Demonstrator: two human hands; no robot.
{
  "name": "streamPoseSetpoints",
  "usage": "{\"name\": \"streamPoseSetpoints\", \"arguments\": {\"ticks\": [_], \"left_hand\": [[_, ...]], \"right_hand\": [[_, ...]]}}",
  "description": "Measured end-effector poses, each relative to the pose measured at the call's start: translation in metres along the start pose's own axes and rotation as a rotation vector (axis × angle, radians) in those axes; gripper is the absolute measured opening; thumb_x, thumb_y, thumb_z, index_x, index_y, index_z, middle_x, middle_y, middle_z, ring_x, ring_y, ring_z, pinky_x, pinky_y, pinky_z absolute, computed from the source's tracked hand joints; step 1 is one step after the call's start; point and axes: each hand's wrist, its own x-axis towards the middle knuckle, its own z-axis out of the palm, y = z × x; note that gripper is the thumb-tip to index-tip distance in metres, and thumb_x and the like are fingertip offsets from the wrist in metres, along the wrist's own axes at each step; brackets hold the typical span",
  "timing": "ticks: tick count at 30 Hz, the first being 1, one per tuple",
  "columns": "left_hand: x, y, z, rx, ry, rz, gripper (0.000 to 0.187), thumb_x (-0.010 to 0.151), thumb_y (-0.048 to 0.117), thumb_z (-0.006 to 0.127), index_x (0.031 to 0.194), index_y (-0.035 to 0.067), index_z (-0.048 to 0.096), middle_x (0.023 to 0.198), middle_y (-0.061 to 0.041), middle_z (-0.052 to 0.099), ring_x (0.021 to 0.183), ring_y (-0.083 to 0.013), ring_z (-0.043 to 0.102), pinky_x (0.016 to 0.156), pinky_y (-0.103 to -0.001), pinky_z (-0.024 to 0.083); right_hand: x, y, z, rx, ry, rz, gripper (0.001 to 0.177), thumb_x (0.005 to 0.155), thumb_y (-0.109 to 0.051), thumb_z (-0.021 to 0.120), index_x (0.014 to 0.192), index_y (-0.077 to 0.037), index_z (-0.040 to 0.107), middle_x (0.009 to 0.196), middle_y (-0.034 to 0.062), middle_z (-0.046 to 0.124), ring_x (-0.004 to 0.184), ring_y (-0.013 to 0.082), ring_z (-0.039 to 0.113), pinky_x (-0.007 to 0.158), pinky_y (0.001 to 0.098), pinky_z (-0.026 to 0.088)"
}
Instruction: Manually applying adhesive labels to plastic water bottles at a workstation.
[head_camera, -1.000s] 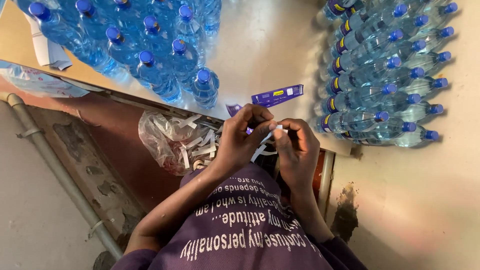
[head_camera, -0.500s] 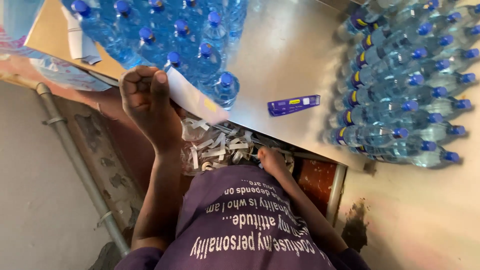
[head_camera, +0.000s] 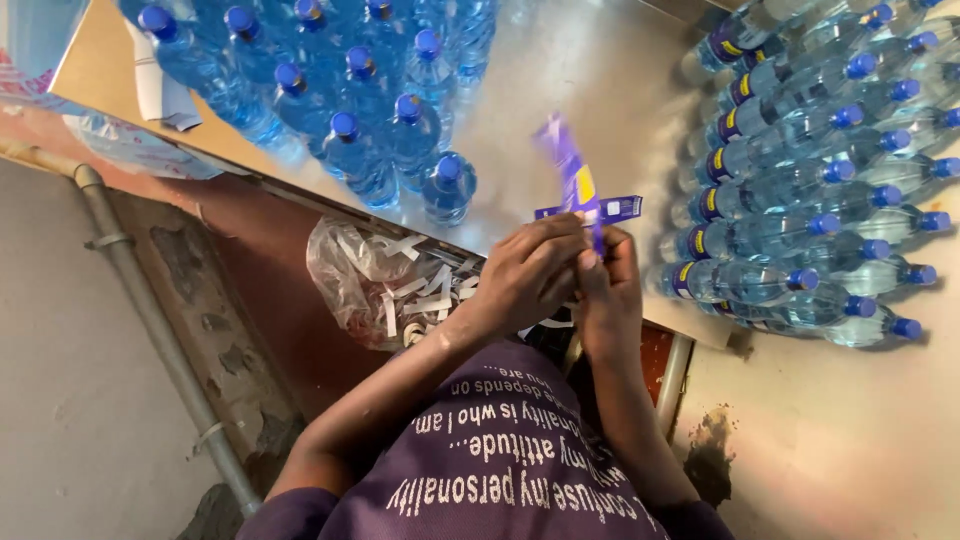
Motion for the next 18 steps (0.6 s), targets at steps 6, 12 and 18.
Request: {"name": "streamPoseSetpoints", "arguments": {"ticks": [6, 12, 18], "left_hand": [[0.010, -0.024, 0.031, -0.246, -0.338, -0.023, 0.048, 0.106, 0.030, 0.076, 0.143, 0.000, 0.067, 0.135, -0.024, 0.072, 0.131, -0.0485, 0.070, 0.103, -0.057, 0.062], [0.084, -0.154, -0.026, 0.557, -0.405, -0.391, 0.049, 0.109, 0.028, 0.077, 0.147, 0.008, 0.055, 0.146, -0.018, 0.062, 0.132, -0.0346, 0.060, 0.112, -0.048, 0.054], [0.093, -0.273, 0.005, 1.211, -0.613, -0.566, 0.074, 0.090, 0.060, 0.091, 0.131, 0.003, 0.068, 0.127, -0.022, 0.066, 0.115, -0.0409, 0.062, 0.074, -0.046, 0.065]], "right_hand": [[0.017, -0.033, -0.024, -0.097, 0.404, -0.072, 0.030, 0.112, -0.021, 0.062, 0.138, -0.005, 0.057, 0.110, 0.0132, 0.061, 0.087, 0.0209, 0.070, 0.060, 0.0222, 0.057], [0.019, -0.017, -0.106, -0.399, 0.557, -0.170, 0.038, 0.107, -0.040, 0.076, 0.128, -0.011, 0.062, 0.123, 0.0163, 0.075, 0.087, 0.0204, 0.072, 0.069, 0.0290, 0.065], [0.042, 0.004, -0.125, -0.400, 0.528, -0.099, 0.037, 0.105, -0.039, 0.077, 0.125, -0.010, 0.065, 0.116, 0.0112, 0.070, 0.085, 0.0192, 0.070, 0.075, 0.0294, 0.059]]}}
